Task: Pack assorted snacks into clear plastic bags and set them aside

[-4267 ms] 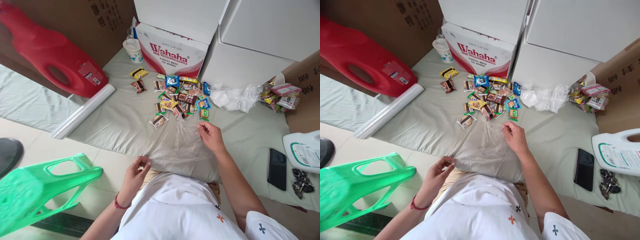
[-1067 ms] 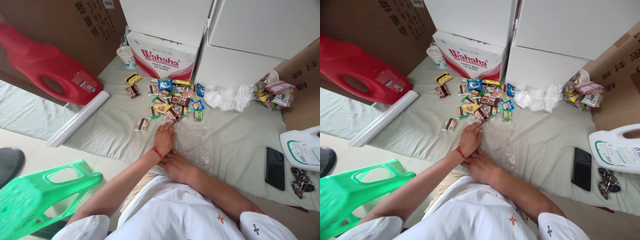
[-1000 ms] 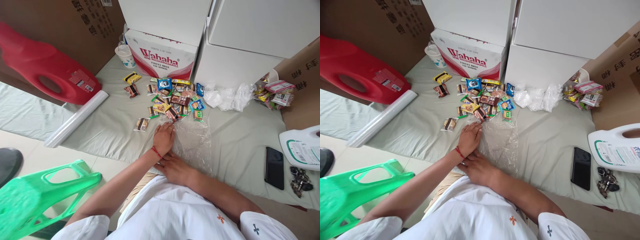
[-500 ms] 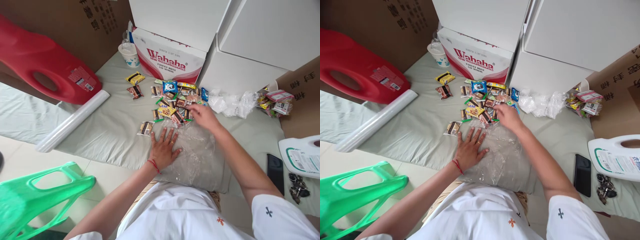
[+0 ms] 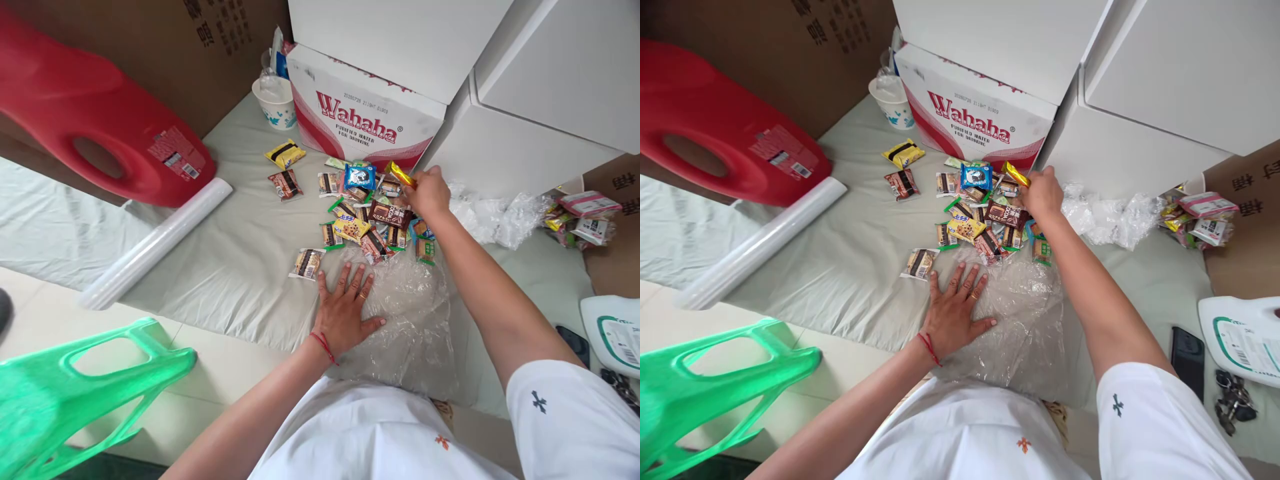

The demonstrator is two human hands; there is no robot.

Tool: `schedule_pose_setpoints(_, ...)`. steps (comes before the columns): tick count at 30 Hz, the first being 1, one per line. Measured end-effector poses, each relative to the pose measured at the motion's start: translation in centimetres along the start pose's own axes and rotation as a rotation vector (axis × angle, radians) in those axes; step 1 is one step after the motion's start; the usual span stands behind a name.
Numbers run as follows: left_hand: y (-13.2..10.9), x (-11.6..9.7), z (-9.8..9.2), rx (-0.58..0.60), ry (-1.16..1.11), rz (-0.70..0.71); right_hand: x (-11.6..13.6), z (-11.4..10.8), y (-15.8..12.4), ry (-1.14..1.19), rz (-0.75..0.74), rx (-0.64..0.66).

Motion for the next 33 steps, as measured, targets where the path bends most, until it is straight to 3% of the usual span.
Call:
schedule_pose_setpoints(3,-0.1,0.1,0.2,-0.011,0.0,-0.002,-1.0,-5.4,-3.1,0.191,-0.054,0.043)
schedule_pose_setpoints(7,-0.2,0.3,0.5,-0.027,-0.006,-0.025,0.4,-10.4,-11.7,0.507,-0.239,0.525)
schedule_pose_setpoints(11,-0.3,0.5,0.6,-0.042,-0.025,-0.048,0.8,-10.3,-19.4,0.42,-0.321,0.779)
schedule_pose_setpoints(15,-0.3,0.5,0.3,-0.044,-0.036,-0.028,0.6,-8.9,-21.3,0.236,-0.368,0.85)
schedule_pose_setpoints(18,-0.1,0.5,0.1,-0.018,-0.048,-0.018,1.9,-9.2,-18.0,0.325,-0.394,0.768)
schedule_pose_setpoints(20,0.0,0.5,-0.1,-0.007,-0.05,-0.026,3.5,-8.9,-13.5,0.294,-0.401,0.605)
schedule_pose_setpoints(22,0.0,0.5,-0.2,-0.003,-0.053,-0.037,5.9,-7.0,-8.2,0.174,-0.451,0.452)
schedule_pose_setpoints(25,0.0,0.5,-0.3,0.013,-0.071,-0.045,10.8,-1.6,-0.6,0.065,-0.535,0.242)
schedule_pose_setpoints(27,0.0,0.6,-0.3,0.023,-0.083,-0.049,14.0,3.1,3.1,0.003,-0.547,0.247)
schedule_pose_setpoints(30,-0.1,0.6,-0.2,0.025,-0.084,-0.049,17.2,9.4,5.9,-0.122,-0.397,0.388)
schedule_pose_setpoints(33,-0.1,0.7,-0.1,0.02,-0.073,-0.037,18.6,12.6,6.4,-0.169,-0.289,0.429)
Point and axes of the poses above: each hand's wrist, its own y-axis towards the middle knuckle, its own z-axis out of the palm, x = y × z, the point moved 4 cm from there along y, towards the middle knuckle, and after that the axes turned 14 degrees about -x, right-handed, at the moved point
